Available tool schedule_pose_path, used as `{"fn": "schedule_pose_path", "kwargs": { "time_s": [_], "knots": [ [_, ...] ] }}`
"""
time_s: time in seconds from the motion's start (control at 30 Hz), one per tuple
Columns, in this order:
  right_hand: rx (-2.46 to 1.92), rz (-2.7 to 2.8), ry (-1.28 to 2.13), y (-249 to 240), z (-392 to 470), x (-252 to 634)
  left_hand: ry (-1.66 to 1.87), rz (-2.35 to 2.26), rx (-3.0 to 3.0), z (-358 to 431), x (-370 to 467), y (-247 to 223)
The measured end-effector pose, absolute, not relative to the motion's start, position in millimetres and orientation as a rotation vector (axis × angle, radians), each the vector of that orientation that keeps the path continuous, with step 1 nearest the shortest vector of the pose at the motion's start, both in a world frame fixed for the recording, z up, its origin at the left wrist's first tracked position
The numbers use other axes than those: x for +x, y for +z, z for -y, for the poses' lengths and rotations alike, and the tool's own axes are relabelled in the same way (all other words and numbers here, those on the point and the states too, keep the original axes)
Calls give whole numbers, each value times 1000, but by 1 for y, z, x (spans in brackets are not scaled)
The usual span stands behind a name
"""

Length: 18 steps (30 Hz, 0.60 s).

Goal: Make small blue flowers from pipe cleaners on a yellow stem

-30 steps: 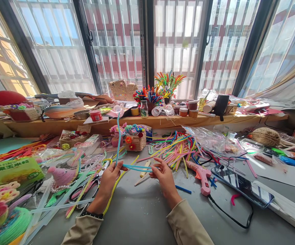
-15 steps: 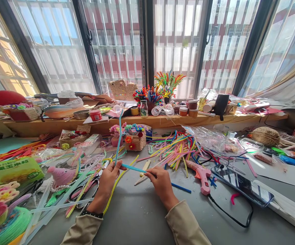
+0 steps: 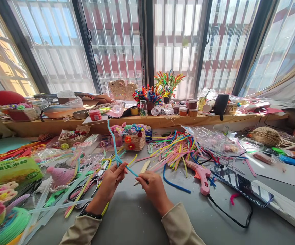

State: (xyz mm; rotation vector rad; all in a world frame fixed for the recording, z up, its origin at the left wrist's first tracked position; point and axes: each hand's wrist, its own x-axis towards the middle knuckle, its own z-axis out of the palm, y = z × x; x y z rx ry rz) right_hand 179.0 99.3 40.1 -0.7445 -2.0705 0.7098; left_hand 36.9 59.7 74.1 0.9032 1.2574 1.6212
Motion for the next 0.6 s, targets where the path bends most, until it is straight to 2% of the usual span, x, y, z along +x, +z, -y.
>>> {"fn": "schedule_pose_path", "kwargs": {
  "time_s": [0.23, 0.6],
  "knots": [
    [-836, 2291, 497, 40, -98, 180, 1833, -1160, 772, -62, 27, 73],
    [-848, 1766, 932, 42, -105, 184, 1786, -1065, 758, -61, 26, 72]
  ]
}}
